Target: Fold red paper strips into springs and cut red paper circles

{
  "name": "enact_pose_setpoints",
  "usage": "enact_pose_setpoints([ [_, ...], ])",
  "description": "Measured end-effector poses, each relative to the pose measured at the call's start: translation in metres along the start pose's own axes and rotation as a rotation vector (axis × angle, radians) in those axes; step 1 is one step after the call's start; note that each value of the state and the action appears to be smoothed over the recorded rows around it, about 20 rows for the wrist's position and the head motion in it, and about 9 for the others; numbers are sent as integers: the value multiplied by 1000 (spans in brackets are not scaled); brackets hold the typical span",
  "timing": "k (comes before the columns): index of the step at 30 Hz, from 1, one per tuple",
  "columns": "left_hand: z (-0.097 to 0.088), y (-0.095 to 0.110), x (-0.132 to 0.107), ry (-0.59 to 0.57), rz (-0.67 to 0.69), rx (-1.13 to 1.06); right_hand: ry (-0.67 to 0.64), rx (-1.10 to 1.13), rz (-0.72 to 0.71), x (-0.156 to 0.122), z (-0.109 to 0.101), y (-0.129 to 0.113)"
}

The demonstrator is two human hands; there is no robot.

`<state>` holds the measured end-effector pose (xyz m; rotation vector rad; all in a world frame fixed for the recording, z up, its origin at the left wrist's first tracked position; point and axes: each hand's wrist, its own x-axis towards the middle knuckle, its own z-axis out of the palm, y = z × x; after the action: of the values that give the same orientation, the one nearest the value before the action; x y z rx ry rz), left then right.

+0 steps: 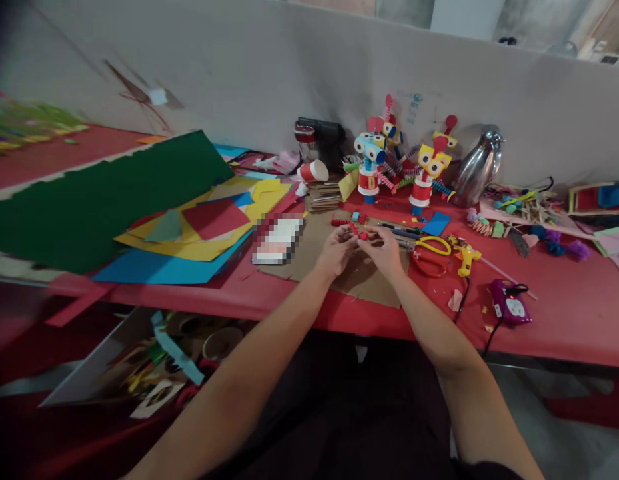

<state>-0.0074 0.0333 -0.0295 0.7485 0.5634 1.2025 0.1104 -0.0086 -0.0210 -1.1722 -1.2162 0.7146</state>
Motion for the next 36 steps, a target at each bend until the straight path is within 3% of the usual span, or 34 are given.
enact_pose_setpoints([
  [4,-1,0,0,-5,-33,-64,-5,-68,-87,0,1,7],
  [12,2,8,-5,-53,-279,-120,12,-167,-155,1,-2,8],
  [20,-1,7,-5,-114,-351,-161,-43,-167,-174,6,-6,2],
  [25,-1,11,-8,-154,-414,-181,-47,-209,-257,6,-9,0],
  [32,1,13,-10,-168,-390,-220,-42,-367,-423,2,-8,-2],
  [36,0,12,-7,-163,-360,-213,-70,-377,-424,2,-6,-2],
])
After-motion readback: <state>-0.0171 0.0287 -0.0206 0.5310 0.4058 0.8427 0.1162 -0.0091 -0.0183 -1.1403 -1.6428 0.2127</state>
